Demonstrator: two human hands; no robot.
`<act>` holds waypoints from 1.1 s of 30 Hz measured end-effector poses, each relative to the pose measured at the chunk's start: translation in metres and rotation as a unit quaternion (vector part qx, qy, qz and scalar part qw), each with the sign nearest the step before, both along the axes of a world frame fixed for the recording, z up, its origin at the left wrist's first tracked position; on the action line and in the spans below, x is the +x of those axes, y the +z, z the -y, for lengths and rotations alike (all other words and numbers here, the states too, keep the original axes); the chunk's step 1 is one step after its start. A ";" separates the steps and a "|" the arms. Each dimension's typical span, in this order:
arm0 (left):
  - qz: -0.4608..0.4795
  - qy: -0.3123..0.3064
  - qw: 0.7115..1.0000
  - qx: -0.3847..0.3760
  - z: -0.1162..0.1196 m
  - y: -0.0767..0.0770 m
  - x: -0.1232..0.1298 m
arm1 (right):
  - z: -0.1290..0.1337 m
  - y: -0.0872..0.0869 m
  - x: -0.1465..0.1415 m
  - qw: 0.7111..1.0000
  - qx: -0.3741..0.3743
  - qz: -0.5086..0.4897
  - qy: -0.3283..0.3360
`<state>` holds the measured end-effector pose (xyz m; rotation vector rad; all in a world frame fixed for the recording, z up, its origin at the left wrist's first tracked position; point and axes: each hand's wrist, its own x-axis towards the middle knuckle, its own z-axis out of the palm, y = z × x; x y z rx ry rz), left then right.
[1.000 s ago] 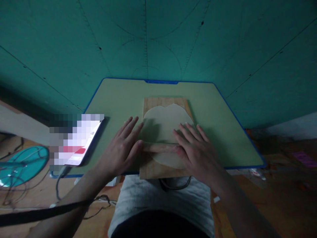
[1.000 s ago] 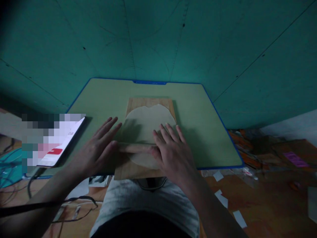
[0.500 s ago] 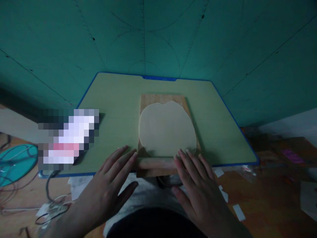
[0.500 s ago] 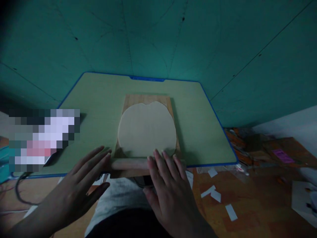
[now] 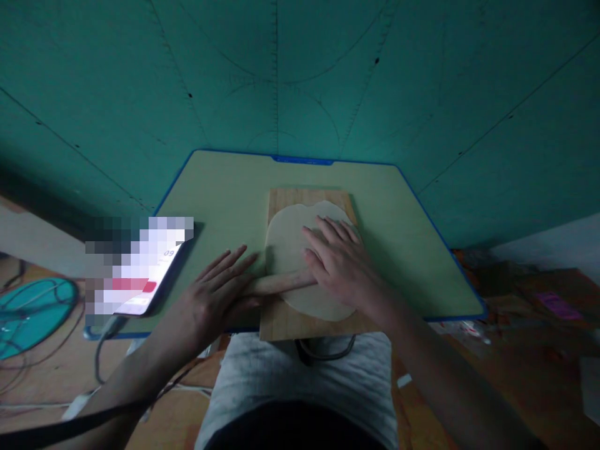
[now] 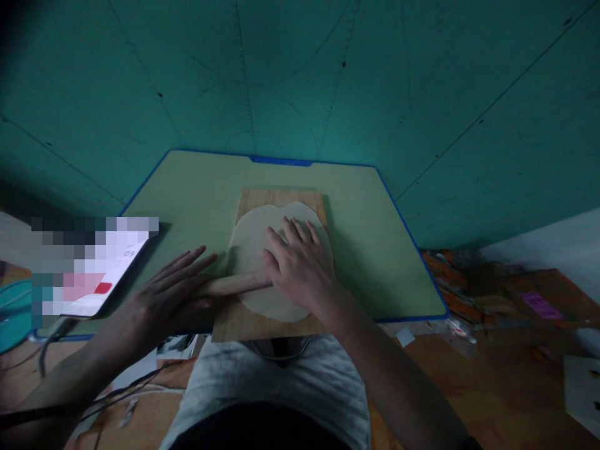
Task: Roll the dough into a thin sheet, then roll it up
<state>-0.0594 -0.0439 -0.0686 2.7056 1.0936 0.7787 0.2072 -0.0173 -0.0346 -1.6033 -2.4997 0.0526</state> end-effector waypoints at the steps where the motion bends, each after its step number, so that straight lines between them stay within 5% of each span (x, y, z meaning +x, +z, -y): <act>1: 0.011 0.004 1.000 0.003 0.004 0.001 -0.004 | -0.001 0.001 -0.003 1.000 -0.003 -0.002 0.008; 8: -0.005 0.057 0.998 0.017 0.016 0.015 -0.030 | -0.019 0.007 -0.023 0.999 0.024 -0.022 0.017; 16: -0.111 0.074 0.990 0.048 0.003 0.017 -0.009 | -0.016 -0.003 -0.030 0.999 -0.036 -0.002 -0.026; 20: -0.127 0.069 0.988 0.063 0.020 0.017 -0.006 | 0.000 -0.006 -0.028 0.999 -0.025 0.004 -0.020; 27: -0.089 0.097 0.990 0.041 0.068 0.010 -0.007 | 0.049 -0.004 -0.020 1.000 -0.008 0.015 0.016; 33: 0.017 0.183 0.983 0.003 0.052 0.021 -0.017 | 0.040 -0.005 -0.020 1.000 -0.006 0.010 0.014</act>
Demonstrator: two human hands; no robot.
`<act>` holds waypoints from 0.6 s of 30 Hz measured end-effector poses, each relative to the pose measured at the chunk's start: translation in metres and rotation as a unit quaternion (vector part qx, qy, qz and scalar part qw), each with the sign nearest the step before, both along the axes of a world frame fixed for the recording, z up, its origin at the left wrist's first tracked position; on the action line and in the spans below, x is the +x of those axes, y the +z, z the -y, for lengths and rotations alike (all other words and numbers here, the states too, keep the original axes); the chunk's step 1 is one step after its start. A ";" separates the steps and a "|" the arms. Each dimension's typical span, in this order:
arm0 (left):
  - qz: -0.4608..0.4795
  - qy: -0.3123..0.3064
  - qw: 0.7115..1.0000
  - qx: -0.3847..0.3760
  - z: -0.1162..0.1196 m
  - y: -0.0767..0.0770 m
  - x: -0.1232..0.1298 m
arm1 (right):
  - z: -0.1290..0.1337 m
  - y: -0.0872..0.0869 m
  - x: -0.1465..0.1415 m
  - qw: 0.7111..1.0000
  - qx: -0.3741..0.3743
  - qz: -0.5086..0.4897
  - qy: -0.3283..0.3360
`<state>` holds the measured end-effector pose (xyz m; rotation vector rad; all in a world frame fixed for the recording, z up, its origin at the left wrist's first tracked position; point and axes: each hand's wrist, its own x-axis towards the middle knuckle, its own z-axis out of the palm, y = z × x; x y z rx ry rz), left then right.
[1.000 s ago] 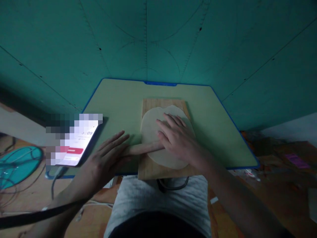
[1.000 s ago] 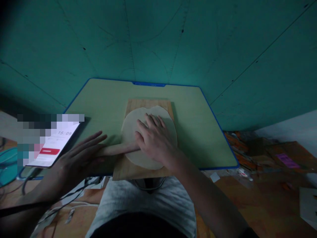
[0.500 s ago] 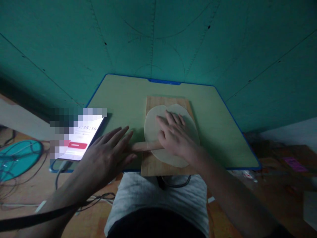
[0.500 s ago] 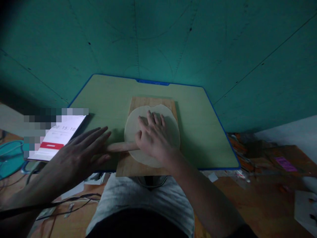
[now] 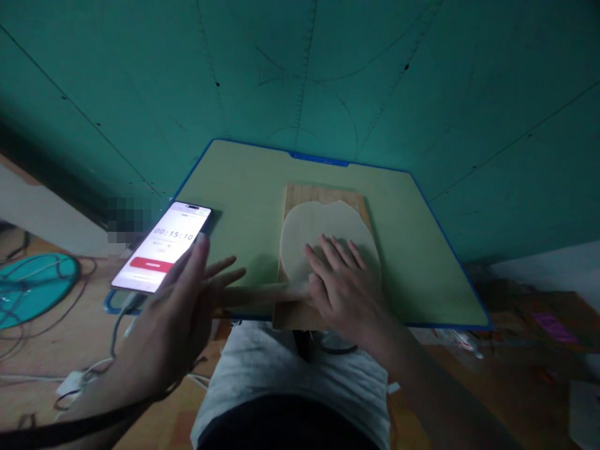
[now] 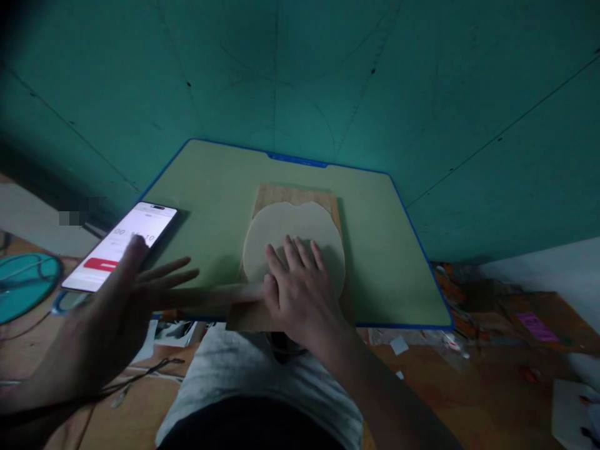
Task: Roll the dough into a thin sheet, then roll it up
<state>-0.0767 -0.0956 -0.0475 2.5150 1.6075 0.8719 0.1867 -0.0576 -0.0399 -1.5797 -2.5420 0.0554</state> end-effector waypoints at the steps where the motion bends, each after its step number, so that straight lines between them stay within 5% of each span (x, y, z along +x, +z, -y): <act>1: 0.013 0.006 1.000 0.005 -0.007 0.004 -0.001 | -0.008 0.000 -0.002 1.000 -0.001 -0.001 -0.008; 8: -0.069 -0.069 0.995 0.013 -0.041 0.003 0.007 | -0.043 -0.001 -0.006 1.000 -0.007 -0.011 -0.014; 13: -0.136 -0.113 0.984 0.030 -0.015 -0.012 0.011 | 0.000 0.001 -0.002 1.000 -0.005 -0.014 -0.012; 18: -0.117 -0.124 0.985 0.024 0.004 -0.011 0.005 | 0.039 -0.007 0.002 0.998 0.045 -0.045 0.016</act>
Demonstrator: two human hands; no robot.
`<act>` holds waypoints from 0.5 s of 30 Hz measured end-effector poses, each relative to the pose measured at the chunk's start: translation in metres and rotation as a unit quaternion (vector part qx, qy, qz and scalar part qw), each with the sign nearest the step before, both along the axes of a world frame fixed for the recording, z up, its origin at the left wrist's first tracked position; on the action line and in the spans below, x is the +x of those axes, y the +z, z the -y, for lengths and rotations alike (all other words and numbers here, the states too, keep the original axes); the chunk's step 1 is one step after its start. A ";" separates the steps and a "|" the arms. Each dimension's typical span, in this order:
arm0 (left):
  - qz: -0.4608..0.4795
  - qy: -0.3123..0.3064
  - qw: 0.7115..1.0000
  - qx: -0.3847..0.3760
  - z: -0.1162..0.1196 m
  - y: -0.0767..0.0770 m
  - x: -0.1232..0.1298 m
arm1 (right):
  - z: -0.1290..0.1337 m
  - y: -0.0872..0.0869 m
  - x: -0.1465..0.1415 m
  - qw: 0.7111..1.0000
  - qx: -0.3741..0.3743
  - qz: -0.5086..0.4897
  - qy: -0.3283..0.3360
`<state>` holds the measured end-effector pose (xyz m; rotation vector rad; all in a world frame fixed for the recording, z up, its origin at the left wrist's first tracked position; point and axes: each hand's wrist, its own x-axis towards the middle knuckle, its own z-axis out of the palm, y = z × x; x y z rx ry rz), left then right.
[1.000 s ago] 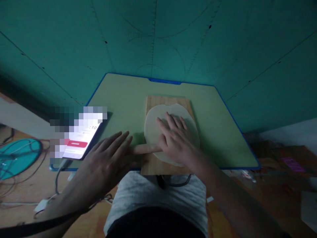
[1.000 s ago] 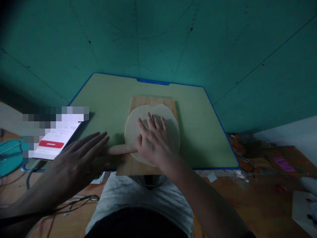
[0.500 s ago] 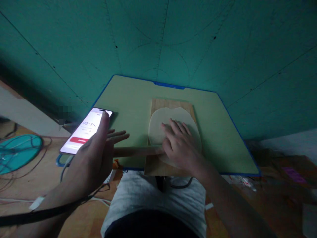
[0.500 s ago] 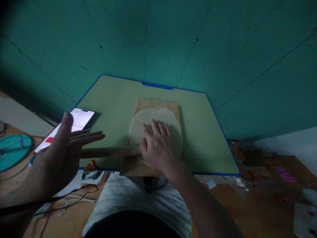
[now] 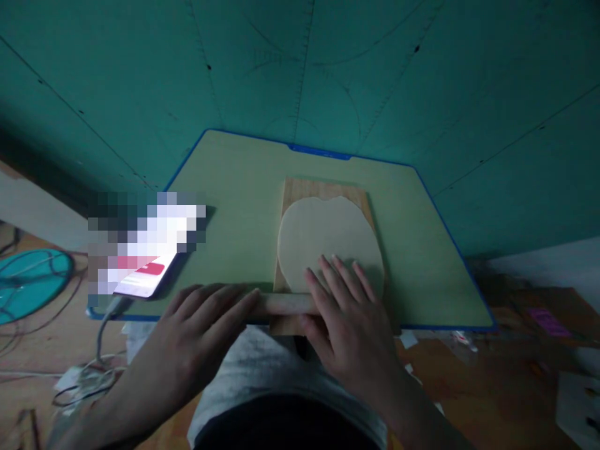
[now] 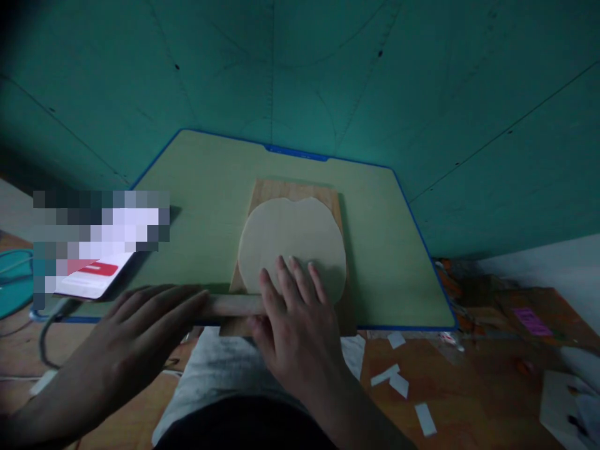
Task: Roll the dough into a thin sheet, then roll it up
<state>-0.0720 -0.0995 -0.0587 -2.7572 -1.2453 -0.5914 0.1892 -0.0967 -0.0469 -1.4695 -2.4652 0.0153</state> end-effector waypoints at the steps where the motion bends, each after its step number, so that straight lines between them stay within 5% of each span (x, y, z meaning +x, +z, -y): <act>1: 0.009 -0.008 1.000 0.000 -0.003 0.002 -0.001 | 0.001 -0.002 0.001 1.000 0.010 -0.013 0.000; 4: 0.025 -0.034 0.999 0.001 -0.023 0.010 0.000 | -0.013 -0.002 0.009 0.998 0.011 -0.063 -0.008; 9: 0.059 -0.037 0.998 0.000 -0.069 0.019 0.022 | -0.074 0.005 0.030 0.988 0.006 -0.148 -0.047; 15: 0.081 -0.042 0.995 -0.037 -0.092 0.020 0.040 | -0.130 0.008 0.041 0.989 -0.009 -0.091 -0.118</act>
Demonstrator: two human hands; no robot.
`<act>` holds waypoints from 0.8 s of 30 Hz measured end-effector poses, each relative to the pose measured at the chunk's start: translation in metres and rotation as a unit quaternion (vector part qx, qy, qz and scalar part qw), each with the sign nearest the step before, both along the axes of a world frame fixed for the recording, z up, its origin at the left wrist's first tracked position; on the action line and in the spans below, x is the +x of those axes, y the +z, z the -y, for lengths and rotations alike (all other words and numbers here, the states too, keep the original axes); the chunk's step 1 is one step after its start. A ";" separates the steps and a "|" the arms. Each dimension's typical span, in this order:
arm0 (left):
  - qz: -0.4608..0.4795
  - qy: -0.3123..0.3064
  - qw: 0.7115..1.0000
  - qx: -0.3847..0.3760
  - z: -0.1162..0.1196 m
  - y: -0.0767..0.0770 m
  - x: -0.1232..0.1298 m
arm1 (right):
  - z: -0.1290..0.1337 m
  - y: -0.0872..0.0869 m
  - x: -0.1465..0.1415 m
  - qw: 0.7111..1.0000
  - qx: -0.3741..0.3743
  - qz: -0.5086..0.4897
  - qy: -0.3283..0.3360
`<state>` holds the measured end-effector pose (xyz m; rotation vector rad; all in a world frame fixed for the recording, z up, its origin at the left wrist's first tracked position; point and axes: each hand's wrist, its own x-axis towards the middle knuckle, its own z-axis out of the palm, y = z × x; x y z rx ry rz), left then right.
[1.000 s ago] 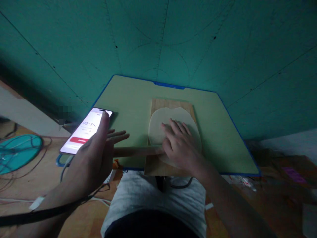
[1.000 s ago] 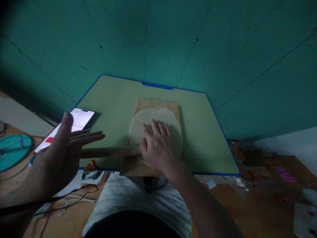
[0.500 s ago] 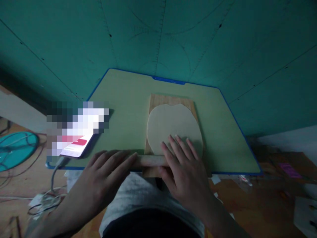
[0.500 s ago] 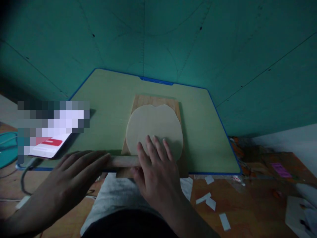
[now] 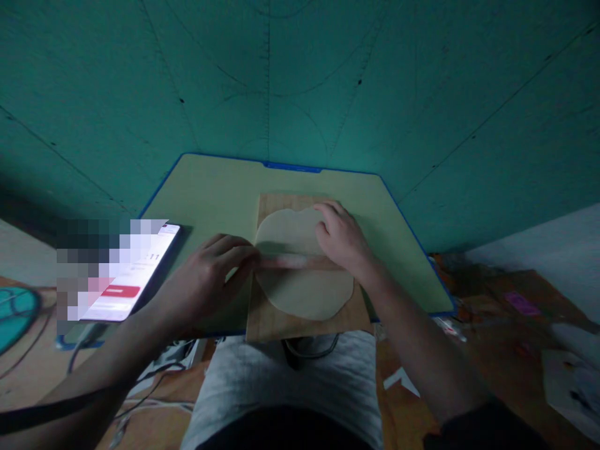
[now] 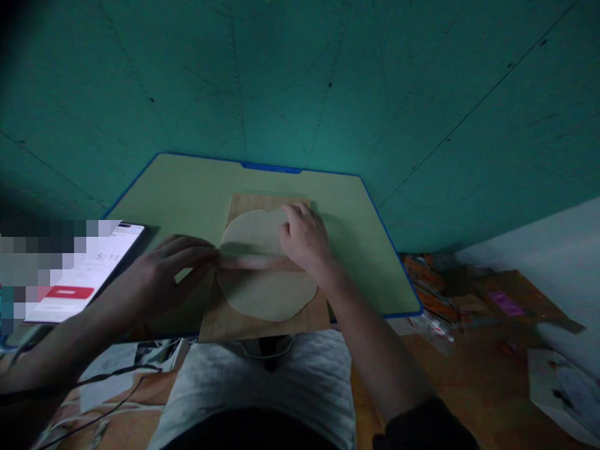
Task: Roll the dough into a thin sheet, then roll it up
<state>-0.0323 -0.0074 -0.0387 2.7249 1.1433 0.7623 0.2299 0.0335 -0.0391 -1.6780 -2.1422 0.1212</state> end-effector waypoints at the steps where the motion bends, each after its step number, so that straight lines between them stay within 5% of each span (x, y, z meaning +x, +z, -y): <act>1: 0.006 0.005 1.000 -0.007 -0.003 0.000 0.001 | -0.002 -0.001 -0.001 1.000 -0.004 0.014 -0.002; 10: -0.005 0.141 0.988 -0.060 -0.031 -0.013 0.015 | 0.040 -0.005 -0.008 0.996 -0.027 0.085 -0.007; 24: -0.118 0.072 0.989 0.048 0.073 -0.023 -0.010 | 0.166 -0.010 -0.024 0.995 -0.004 0.084 0.057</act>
